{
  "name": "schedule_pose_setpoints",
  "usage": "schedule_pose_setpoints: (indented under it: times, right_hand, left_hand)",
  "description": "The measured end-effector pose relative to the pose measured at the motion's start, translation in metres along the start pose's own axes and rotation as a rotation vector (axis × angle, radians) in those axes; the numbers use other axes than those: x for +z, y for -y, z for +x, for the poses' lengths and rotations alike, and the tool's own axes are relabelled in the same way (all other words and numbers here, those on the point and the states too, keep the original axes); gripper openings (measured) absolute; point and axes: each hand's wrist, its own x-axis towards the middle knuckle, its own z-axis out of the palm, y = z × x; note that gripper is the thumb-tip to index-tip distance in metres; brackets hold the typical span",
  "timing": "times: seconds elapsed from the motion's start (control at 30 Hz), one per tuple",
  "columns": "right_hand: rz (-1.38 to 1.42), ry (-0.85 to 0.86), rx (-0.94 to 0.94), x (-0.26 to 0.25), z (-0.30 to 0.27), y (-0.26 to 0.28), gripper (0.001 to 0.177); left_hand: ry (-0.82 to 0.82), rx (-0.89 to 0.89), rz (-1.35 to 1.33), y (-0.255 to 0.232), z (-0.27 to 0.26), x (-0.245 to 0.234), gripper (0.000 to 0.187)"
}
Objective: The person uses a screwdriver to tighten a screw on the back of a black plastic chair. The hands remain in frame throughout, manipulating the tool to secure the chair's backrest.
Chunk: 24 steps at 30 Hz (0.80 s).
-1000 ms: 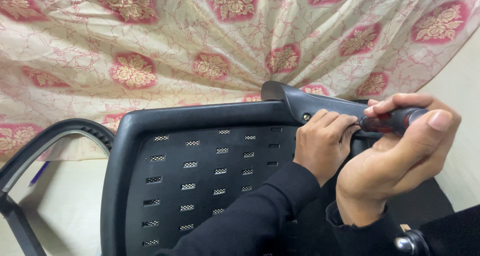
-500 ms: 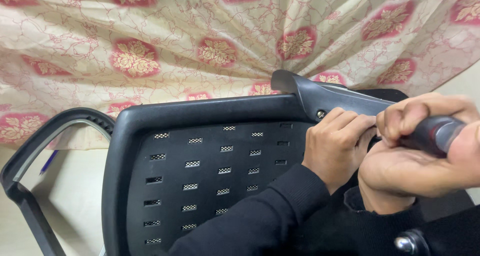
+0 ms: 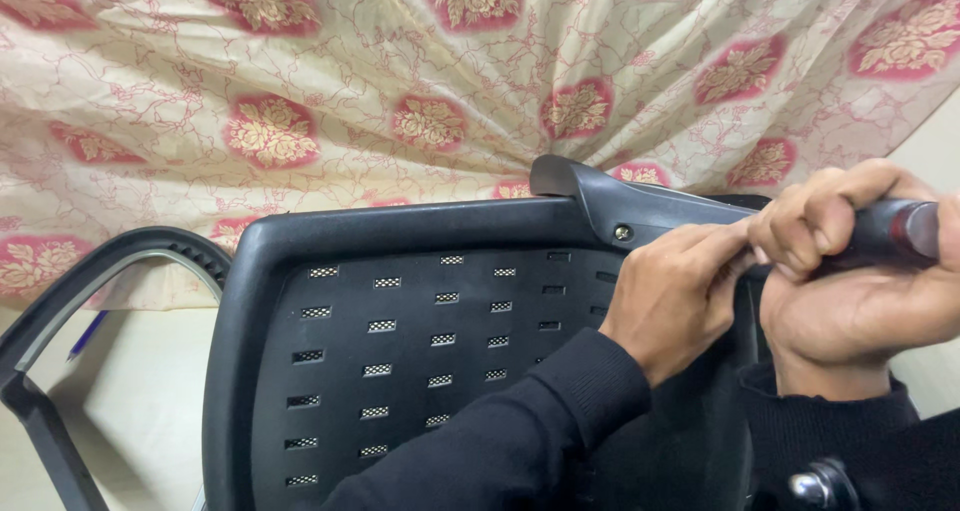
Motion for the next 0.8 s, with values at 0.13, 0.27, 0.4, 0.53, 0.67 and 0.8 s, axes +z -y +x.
schedule_pose_setpoints:
  times: [0.13, 0.27, 0.4, 0.53, 0.67, 0.8]
  right_hand:
    - [-0.221, -0.072, -0.180, 0.034, -0.012, 0.000, 0.039]
    - [-0.531, -0.310, -0.334, 0.072, -0.017, 0.000, 0.031]
    - [-0.454, -0.421, -0.290, 0.085, -0.001, 0.005, 0.034]
    - [-0.406, -0.262, -0.222, 0.072, 0.004, 0.010, 0.031]
    - [-0.336, -0.010, -0.077, 0.049, 0.012, 0.020, 0.027]
    - [-0.322, 0.118, -0.047, 0.031, 0.019, 0.025, 0.027]
  left_hand:
    - [-0.007, 0.054, -0.026, 0.008, 0.002, 0.004, 0.019]
    - [-0.004, 0.088, -0.038, 0.011, -0.004, 0.002, 0.024]
    - [0.024, 0.054, -0.013, 0.011, -0.004, 0.003, 0.023]
    - [0.002, 0.069, -0.027, 0.013, -0.004, 0.005, 0.022]
    - [-0.022, 0.062, -0.019, 0.013, -0.003, 0.004, 0.022]
    - [-0.021, 0.063, -0.004, 0.011, -0.003, 0.004, 0.028]
